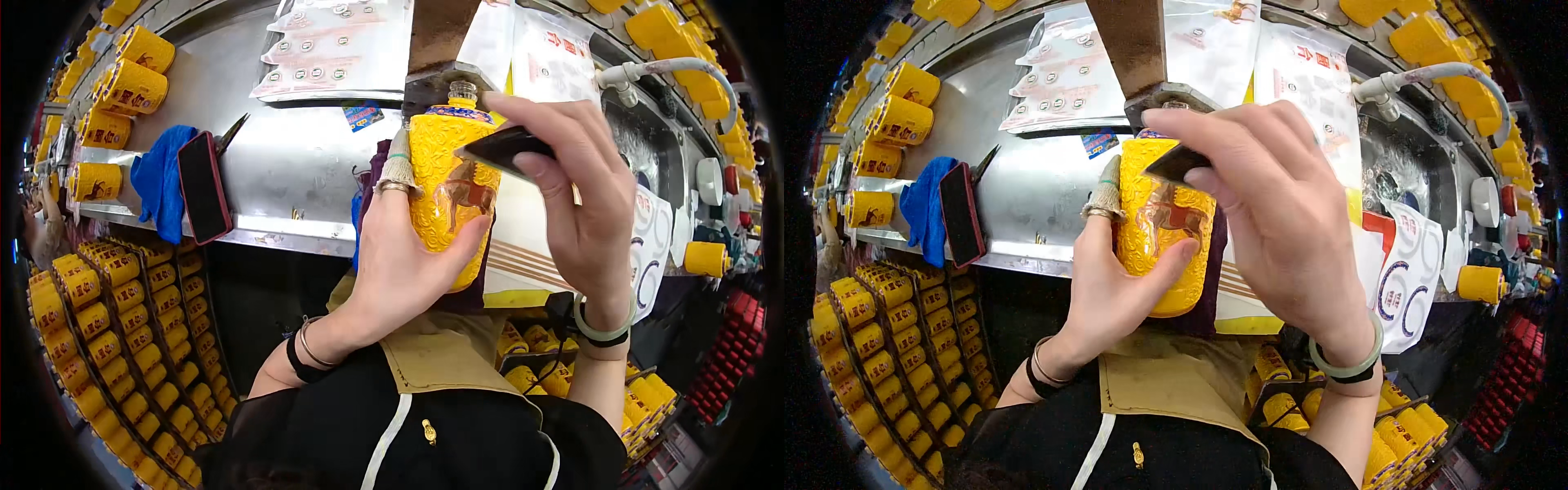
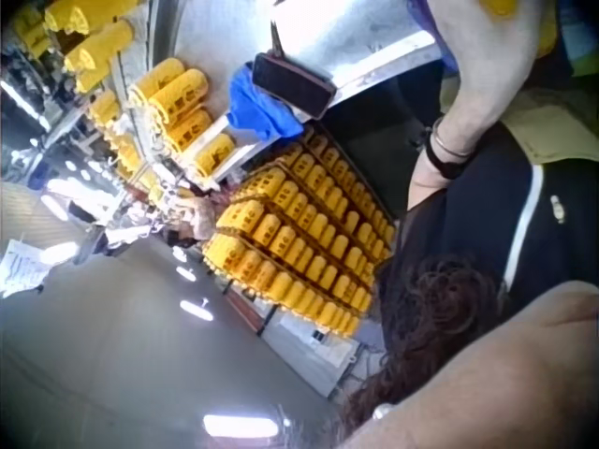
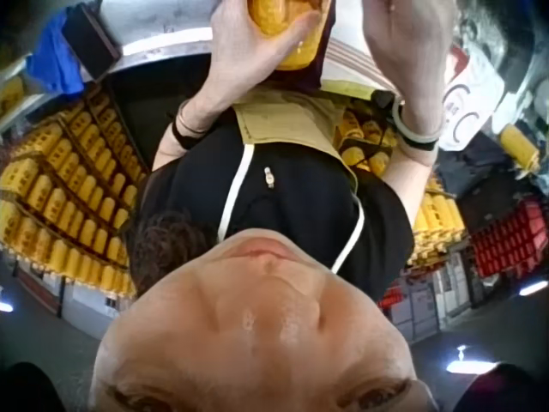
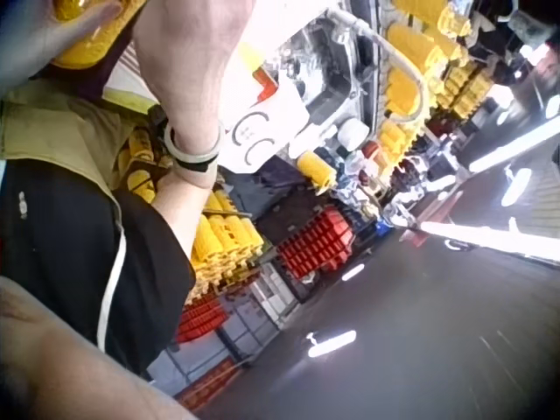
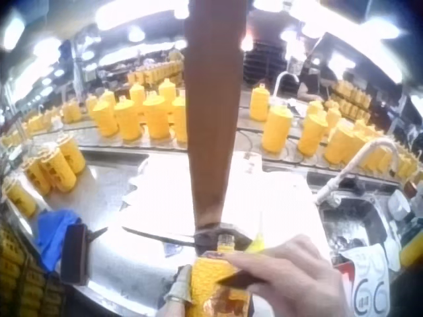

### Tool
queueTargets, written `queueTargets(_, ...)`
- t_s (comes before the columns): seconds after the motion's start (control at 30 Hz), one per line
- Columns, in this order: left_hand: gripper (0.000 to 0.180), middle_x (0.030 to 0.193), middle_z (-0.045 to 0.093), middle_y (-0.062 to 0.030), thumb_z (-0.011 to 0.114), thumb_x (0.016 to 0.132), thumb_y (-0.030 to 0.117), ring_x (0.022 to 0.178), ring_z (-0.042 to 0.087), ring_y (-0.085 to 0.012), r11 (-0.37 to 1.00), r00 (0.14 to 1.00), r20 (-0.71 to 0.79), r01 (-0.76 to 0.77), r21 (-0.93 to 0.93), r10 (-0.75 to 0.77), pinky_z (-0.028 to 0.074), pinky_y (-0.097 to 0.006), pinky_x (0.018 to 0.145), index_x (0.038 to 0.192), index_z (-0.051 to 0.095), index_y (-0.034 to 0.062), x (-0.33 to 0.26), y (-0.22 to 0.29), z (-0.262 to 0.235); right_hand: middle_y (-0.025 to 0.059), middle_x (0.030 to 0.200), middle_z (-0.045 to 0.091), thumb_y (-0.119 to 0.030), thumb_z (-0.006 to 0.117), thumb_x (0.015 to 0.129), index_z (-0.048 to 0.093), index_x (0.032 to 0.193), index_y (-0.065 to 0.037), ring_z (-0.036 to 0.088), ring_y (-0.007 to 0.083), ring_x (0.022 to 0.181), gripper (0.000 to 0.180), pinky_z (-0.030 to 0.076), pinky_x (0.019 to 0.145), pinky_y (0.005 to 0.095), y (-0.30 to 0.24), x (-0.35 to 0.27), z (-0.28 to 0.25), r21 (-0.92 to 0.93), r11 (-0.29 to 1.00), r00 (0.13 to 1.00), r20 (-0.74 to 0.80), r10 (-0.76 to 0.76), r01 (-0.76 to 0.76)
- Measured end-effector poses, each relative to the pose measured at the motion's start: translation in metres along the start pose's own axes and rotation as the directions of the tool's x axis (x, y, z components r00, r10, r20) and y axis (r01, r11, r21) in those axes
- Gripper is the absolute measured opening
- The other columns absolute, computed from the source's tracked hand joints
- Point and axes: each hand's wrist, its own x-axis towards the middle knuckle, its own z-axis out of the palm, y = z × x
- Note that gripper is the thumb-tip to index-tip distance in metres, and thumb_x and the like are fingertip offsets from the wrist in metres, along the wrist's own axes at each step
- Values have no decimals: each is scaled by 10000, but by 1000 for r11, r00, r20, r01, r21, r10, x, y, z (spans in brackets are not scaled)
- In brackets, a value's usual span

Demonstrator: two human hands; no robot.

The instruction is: Applying decorative labels and a horse graphic to yellow textured liquor bottles on a production line.

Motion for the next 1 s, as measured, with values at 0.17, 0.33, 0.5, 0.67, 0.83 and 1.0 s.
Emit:
queueTargets(0.17,757,1246,652,-201,816,855,129,1142,666,-241,999,1000,-8,11,49,-11,519,-366,996,1441,398,-104,1,2,2,122,965,684,88,663,824,688,1267,-30,590,290,866,458,502,784,375,2,12,15,-113,989,995,50,-87,92)
queueTargets(0.33,1127,1330,525,-284,932,724,391,1244,542,-414,997,996,84,-27,-76,33,442,-471,1051,1507,288,-101,-5,-12,-11,43,1001,746,-25,716,777,725,1199,-77,619,231,860,424,511,769,345,9,5,13,-238,935,961,-29,-277,262)
queueTargets(0.5,1412,1589,310,-249,1011,610,262,1487,351,-342,987,953,268,-159,34,144,291,-419,1227,1596,68,-105,-24,-23,-35,0,1077,753,-165,723,751,757,1066,-114,619,152,884,320,501,752,310,-3,-57,22,-126,887,894,122,-430,444)
queueTargets(0.67,1058,1500,426,-233,946,673,129,1362,458,-410,956,960,-1,-279,85,280,400,-453,1127,1520,346,-74,-35,-35,-15,22,1036,738,-152,707,712,761,1061,-89,634,169,895,359,495,683,291,-18,-44,15,-86,927,930,85,-359,365)
queueTargets(0.83,1066,1458,459,-209,961,666,142,1291,508,-382,956,956,-55,-286,72,290,429,-442,1088,1522,354,-45,-36,-38,-11,16,1043,706,-141,715,669,741,1057,-69,620,194,870,395,483,728,335,-6,-33,18,-254,884,918,50,-393,393)
queueTargets(1.0,958,1478,466,-188,887,754,47,1337,517,-294,959,959,-72,-279,-53,275,406,-437,1142,1518,313,-14,-37,-42,-4,-1,924,704,-129,783,697,760,1071,-92,601,185,748,377,493,675,321,-34,-36,18,-21,929,916,178,-359,369)
